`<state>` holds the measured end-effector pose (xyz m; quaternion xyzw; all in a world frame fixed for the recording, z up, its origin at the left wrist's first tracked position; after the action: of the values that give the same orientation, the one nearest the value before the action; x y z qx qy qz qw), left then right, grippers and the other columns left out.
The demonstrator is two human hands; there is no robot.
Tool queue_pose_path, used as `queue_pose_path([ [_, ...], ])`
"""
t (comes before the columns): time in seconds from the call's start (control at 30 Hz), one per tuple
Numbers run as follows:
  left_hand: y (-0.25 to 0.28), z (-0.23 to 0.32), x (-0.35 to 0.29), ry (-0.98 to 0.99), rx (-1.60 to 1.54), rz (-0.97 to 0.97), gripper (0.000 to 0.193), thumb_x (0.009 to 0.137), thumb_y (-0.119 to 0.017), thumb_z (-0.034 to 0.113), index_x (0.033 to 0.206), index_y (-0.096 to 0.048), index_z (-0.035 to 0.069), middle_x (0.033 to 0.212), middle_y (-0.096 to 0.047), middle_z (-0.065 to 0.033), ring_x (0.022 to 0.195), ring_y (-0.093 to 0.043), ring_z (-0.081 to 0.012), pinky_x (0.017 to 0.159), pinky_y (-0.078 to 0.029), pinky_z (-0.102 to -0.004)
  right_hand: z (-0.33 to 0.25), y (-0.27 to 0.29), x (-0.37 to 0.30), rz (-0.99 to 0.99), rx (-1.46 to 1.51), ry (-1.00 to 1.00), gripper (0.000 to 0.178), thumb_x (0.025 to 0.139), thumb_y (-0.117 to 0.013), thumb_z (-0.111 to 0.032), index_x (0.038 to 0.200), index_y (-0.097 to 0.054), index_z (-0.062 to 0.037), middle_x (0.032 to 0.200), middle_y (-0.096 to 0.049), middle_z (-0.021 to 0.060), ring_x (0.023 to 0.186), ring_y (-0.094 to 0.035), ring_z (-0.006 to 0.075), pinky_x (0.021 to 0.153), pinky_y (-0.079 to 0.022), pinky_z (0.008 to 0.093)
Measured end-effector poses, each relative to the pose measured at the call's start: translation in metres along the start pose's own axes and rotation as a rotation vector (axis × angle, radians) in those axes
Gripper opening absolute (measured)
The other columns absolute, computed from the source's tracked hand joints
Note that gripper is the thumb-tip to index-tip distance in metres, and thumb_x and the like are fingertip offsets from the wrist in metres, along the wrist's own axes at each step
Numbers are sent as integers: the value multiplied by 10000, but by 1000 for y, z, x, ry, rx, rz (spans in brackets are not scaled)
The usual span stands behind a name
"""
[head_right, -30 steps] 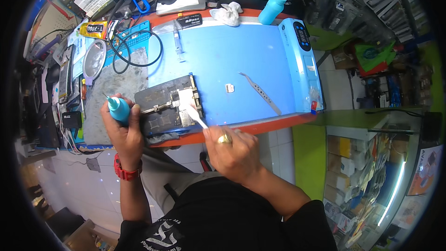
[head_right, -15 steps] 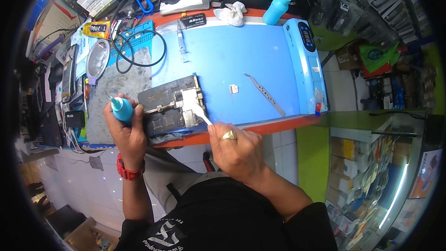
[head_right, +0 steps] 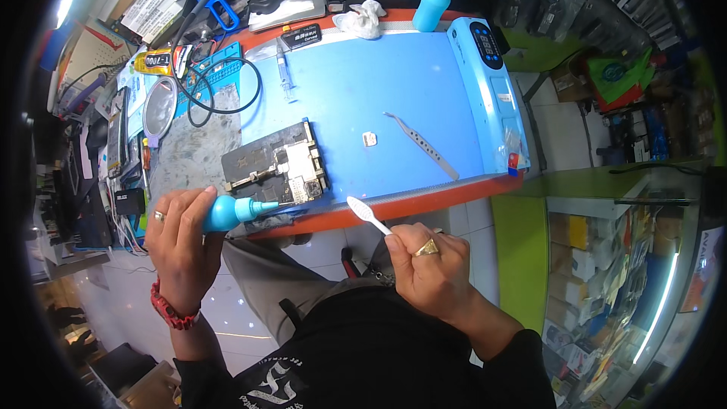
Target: The person applies a cleaning liquid to the internal components of a disassembled mobile device and uses a small brush to scrub the surface.
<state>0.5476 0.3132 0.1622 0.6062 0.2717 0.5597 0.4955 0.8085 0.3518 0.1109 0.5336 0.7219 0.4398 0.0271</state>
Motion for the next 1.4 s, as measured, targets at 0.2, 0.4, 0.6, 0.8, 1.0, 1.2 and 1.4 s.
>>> queue_pose_path([
  [0.2,10,21,10,-136,196,-34,516,751,-875,42,1248,-735,38,1069,-759,-108,914,-723,-287,751,-530,-419,0,1,0,12,4,12,81,977,-733,-9,942,-661,-14,703,-628,62,501,-616,232,467,-458,354],
  [0.4,6,24,15,-183,225,-30,385,850,-744,37,1234,-762,44,1078,-777,-74,921,-734,-210,691,-494,-362,0,2,3,15,0,4,83,979,-738,-13,946,-662,-15,697,-625,59,501,-620,229,469,-462,353],
  [0.6,4,23,16,-201,208,-40,358,841,-739,33,1198,-764,39,1062,-781,-71,896,-738,-210,675,-490,-354,-2,-1,4,11,15,9,87,970,-756,-26,961,-670,-14,722,-653,66,508,-628,230,479,-476,350],
  [0.8,2,17,14,-163,176,-43,454,769,-856,67,1209,-747,41,1015,-763,-88,870,-732,-252,692,-494,-389,-13,-26,13,-41,38,53,93,966,-758,-41,941,-672,-15,725,-665,84,520,-648,253,484,-497,366],
  [1.0,3,15,11,-149,158,-37,446,771,-841,63,1206,-746,40,1025,-768,-84,864,-728,-244,681,-486,-386,-16,-46,16,-26,-62,110,151,965,-753,-37,869,-637,-24,697,-631,88,495,-620,259,452,-489,379],
  [1.2,-1,13,8,-141,143,-31,449,772,-832,65,1211,-741,41,1022,-766,-79,864,-729,-242,680,-485,-378,-19,-47,25,-38,-72,91,128,962,-754,-28,879,-656,-21,698,-637,101,494,-620,266,461,-479,386],
  [1.4,2,-11,-2,40,28,85,449,781,-852,64,1211,-732,18,1007,-761,-98,857,-727,-259,676,-521,-384,-20,-44,25,-10,-130,107,137,940,-765,-17,864,-652,-23,666,-607,86,472,-577,255,461,-458,373],
])
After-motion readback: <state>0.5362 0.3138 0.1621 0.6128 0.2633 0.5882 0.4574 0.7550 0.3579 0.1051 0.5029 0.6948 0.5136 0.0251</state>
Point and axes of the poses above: each hand's wrist, its own x-axis towards the middle knuckle, its own y-axis out of the back of the hand, z = x × y, the point moved 10 cm from there along x, towards the middle knuckle
